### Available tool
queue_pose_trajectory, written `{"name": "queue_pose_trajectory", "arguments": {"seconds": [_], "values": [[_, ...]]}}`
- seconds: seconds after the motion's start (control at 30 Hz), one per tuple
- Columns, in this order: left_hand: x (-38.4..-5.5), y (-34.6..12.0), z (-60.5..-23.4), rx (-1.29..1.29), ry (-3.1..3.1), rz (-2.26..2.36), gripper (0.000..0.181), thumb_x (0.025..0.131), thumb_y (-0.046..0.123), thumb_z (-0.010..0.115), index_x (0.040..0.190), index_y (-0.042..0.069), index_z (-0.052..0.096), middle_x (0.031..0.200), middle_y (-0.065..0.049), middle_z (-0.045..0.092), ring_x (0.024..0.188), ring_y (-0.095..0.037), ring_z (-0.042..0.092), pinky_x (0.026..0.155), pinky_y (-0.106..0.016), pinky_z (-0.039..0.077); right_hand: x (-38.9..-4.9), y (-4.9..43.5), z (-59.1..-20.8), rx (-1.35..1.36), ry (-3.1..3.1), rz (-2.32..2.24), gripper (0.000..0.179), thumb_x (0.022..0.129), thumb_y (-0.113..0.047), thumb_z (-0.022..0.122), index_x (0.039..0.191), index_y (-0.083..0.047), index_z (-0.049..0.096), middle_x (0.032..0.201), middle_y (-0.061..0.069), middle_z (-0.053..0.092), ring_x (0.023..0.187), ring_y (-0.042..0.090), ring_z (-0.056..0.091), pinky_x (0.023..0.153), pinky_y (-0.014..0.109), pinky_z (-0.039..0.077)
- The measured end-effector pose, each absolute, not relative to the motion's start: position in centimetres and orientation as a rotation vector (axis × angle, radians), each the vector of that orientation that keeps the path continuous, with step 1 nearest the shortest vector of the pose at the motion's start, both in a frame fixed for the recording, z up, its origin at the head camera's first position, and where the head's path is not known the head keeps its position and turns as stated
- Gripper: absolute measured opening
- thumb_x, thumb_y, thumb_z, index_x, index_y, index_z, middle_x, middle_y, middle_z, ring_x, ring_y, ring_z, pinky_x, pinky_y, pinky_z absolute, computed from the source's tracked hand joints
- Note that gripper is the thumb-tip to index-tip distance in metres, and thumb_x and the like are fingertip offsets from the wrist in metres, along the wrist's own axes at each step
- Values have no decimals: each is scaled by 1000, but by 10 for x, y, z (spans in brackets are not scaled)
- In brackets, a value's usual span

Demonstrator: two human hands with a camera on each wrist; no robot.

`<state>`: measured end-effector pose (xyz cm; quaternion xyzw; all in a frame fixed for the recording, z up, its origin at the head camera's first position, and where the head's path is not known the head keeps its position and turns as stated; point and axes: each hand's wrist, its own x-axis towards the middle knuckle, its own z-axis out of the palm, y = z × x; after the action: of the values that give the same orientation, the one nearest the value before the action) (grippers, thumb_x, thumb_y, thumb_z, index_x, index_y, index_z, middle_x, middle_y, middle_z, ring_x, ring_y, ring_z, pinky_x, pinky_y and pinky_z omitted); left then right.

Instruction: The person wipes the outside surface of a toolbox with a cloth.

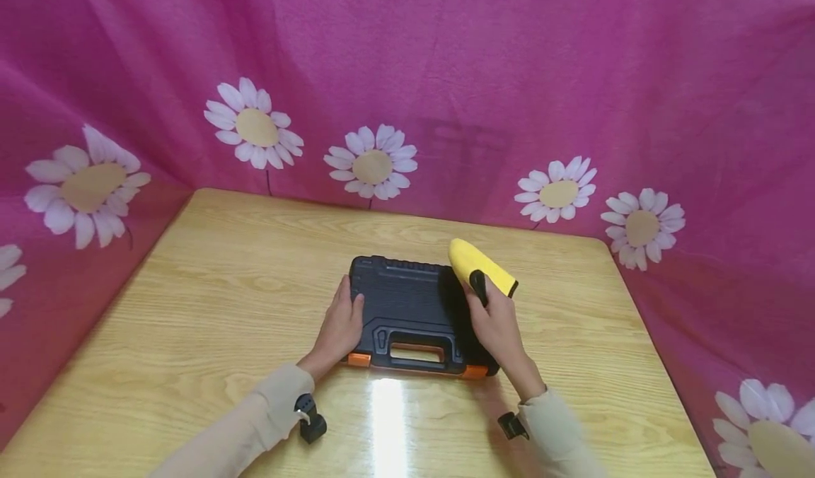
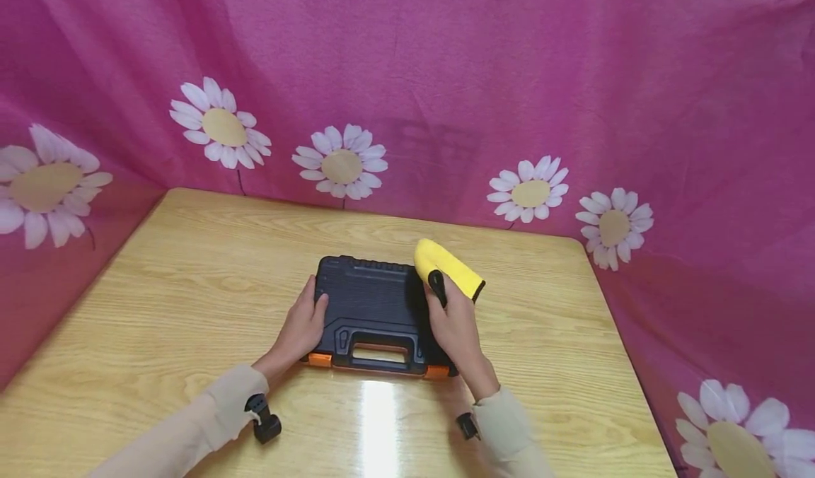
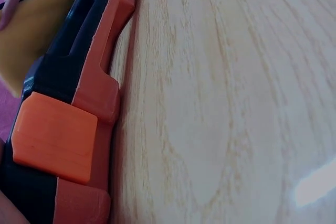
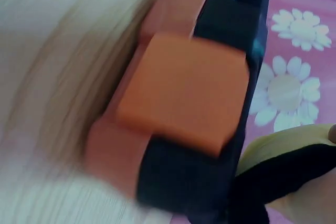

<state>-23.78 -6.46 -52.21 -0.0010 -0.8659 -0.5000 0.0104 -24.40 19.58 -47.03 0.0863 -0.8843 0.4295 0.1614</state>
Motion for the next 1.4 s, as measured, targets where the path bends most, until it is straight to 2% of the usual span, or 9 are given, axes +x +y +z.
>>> {"name": "queue_pose_trajectory", "arguments": {"seconds": [0.23,0.47,0.57,0.7,0.83,0.97,1.17,1.4], "values": [[-238,-62,-524,9,-2703,-1549,57,109,16,35,153,-13,13,159,-31,15,148,-39,16,119,-49,17,-254,159,-475,348,-2586,1270,9,99,-16,64,101,-8,68,94,7,67,86,24,58,81,43,51],[-237,-62,-522,32,-2709,-1548,58,109,18,37,154,-12,13,160,-29,16,148,-38,17,119,-49,18,-264,128,-479,481,-2659,1310,24,101,-17,61,123,-9,66,116,9,68,102,24,61,97,47,49],[-238,-62,-522,37,-2704,-1542,59,109,18,38,154,-12,14,160,-29,17,147,-38,19,118,-50,19,-268,117,-481,587,-2679,1324,35,101,-17,60,135,-8,60,133,13,62,124,31,55,109,57,36],[-238,-63,-523,3,-2682,-1527,58,108,15,39,154,-11,15,159,-29,21,147,-37,22,118,-50,22,-274,102,-482,736,-2735,1329,45,103,-20,58,145,-7,52,151,15,44,143,40,29,113,70,11],[-240,-64,-524,-43,-2657,-1520,55,108,12,39,155,-6,18,158,-26,26,145,-35,28,116,-49,26,-276,89,-483,858,-2836,1232,48,104,-24,55,151,-16,47,157,11,35,147,41,17,112,71,3],[-239,-64,-523,-37,-2654,-1537,54,107,10,38,156,-3,18,157,-25,29,143,-35,32,115,-48,28,-274,79,-483,924,-2977,971,50,104,-31,53,153,-28,42,161,5,28,150,37,9,113,69,0],[-237,-65,-523,-41,-2662,-1587,54,106,6,35,157,0,18,157,-22,31,143,-31,33,115,-46,30,-267,72,-478,920,-3101,630,52,104,-40,51,155,-33,39,163,3,23,151,35,4,114,68,0],[-237,-66,-524,-45,-2658,-1583,54,107,7,34,157,0,16,158,-22,28,144,-32,31,116,-47,28,-267,71,-477,887,-3145,535,53,104,-46,46,155,-35,38,164,1,21,151,32,4,115,65,1]]}}
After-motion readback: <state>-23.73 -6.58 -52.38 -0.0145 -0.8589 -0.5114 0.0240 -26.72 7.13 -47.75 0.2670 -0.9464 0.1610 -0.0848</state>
